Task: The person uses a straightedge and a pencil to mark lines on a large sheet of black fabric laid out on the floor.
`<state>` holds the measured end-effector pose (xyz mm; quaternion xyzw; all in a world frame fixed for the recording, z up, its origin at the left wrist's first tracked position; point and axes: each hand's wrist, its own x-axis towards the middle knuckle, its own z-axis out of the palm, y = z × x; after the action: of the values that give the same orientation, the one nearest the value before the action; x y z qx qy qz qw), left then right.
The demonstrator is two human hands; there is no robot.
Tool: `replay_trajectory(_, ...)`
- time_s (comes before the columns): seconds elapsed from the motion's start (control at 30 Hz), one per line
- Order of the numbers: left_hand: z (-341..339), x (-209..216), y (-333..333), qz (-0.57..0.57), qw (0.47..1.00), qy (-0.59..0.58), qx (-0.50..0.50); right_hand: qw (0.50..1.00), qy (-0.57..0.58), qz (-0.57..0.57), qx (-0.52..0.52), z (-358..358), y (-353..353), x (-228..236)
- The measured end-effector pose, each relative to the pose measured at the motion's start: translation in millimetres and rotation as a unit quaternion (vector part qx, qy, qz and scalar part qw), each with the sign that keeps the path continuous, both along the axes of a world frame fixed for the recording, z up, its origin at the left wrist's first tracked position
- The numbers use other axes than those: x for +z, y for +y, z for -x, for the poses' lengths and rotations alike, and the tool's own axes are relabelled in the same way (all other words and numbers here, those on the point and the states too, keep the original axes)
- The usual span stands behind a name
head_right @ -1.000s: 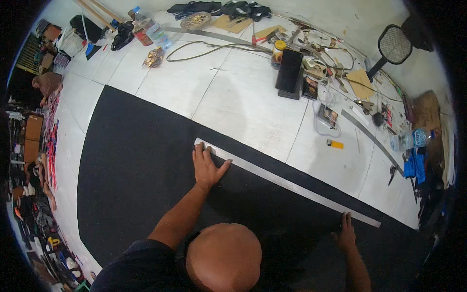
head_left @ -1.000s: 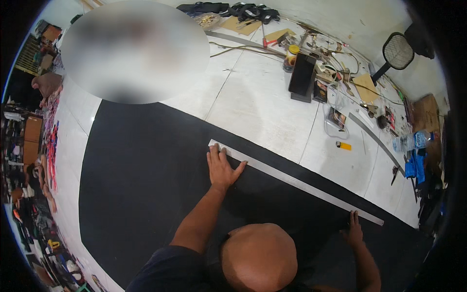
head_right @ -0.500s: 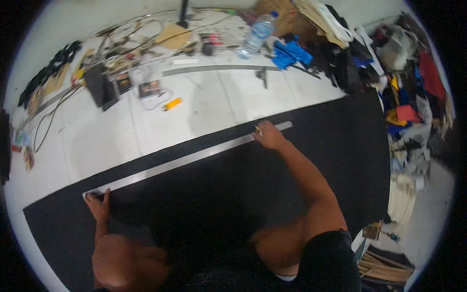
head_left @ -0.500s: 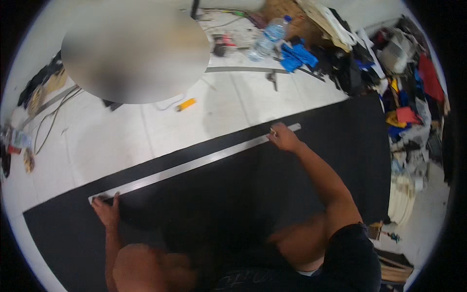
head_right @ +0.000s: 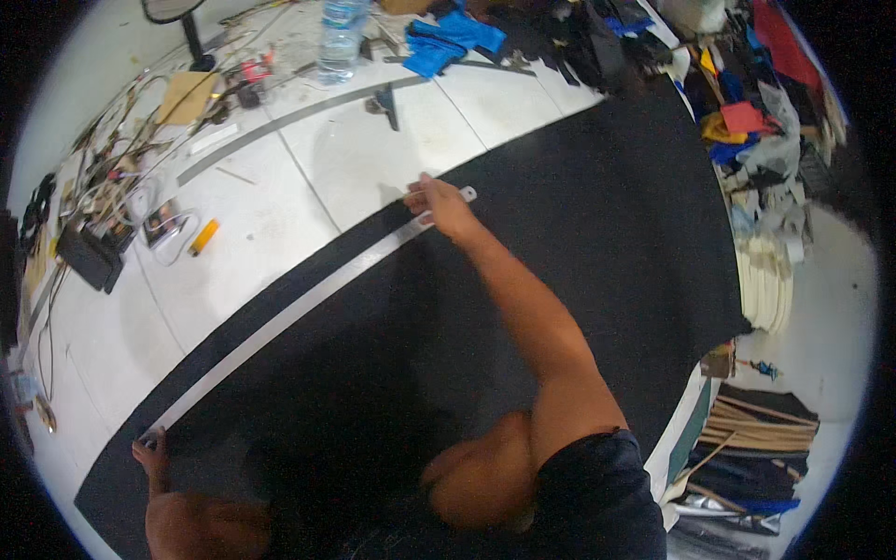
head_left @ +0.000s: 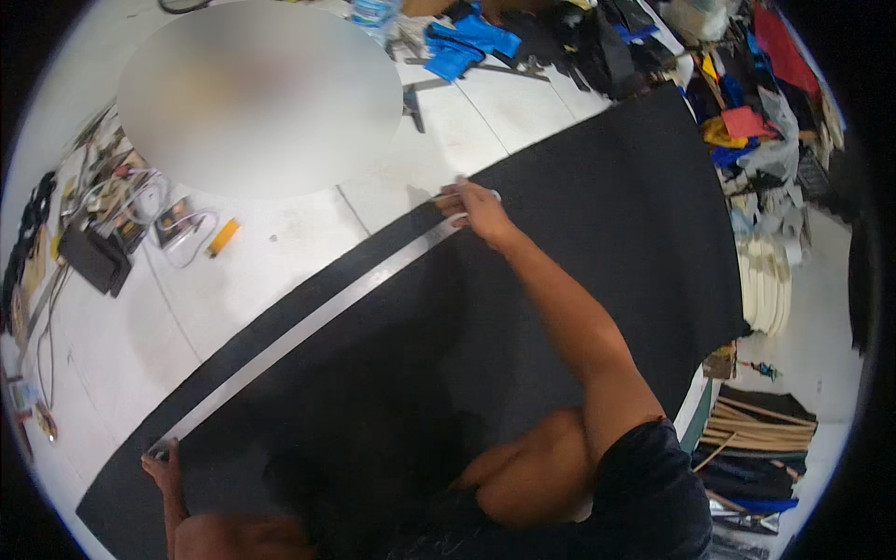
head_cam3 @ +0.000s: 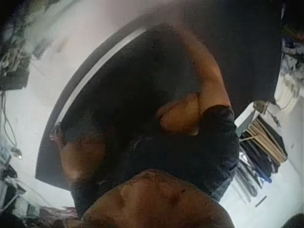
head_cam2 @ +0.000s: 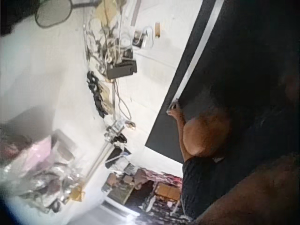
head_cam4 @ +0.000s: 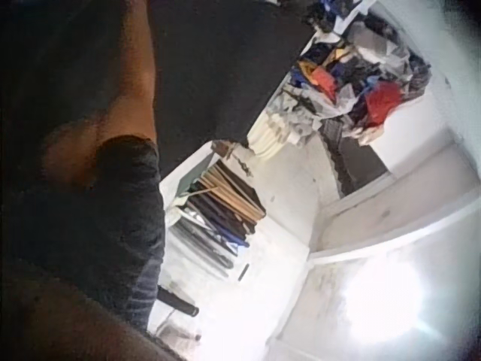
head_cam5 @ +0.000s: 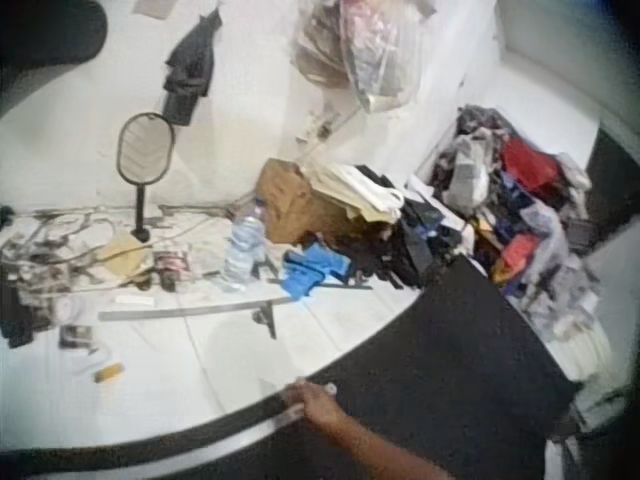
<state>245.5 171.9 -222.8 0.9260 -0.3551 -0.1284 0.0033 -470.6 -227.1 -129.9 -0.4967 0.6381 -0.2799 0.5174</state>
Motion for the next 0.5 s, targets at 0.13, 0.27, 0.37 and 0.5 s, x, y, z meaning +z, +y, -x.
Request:
replay_trajectory(0.13, -9.2, -0.3, 1.4, -0.016, 0.998, 0.050, 0.033, 0.999, -0.028, 0.030, 0.025, 6.8, 0.4, -16.2)
replay_trajectory(0.27, -15.3, -4.0, 3.0, -0.019, 0.999, 0.011, 0.037, 1.000, 0.017, 0.023, -0.014, 32.4, -2.0, -24.5)
replay_trajectory(0.37, -22.6, -9.7, 3.6, -0.067, 0.995, -0.033, 0.065, 0.993, 0.058, 0.066, -0.073, 43.7, -0.3, -31.1)
replay_trajectory(0.5, -39.5, -17.3, 5.3, -0.060, 0.998, 0.011, -0.010, 0.993, 0.044, 0.099, -0.053, 44.3, 5.2, -37.9)
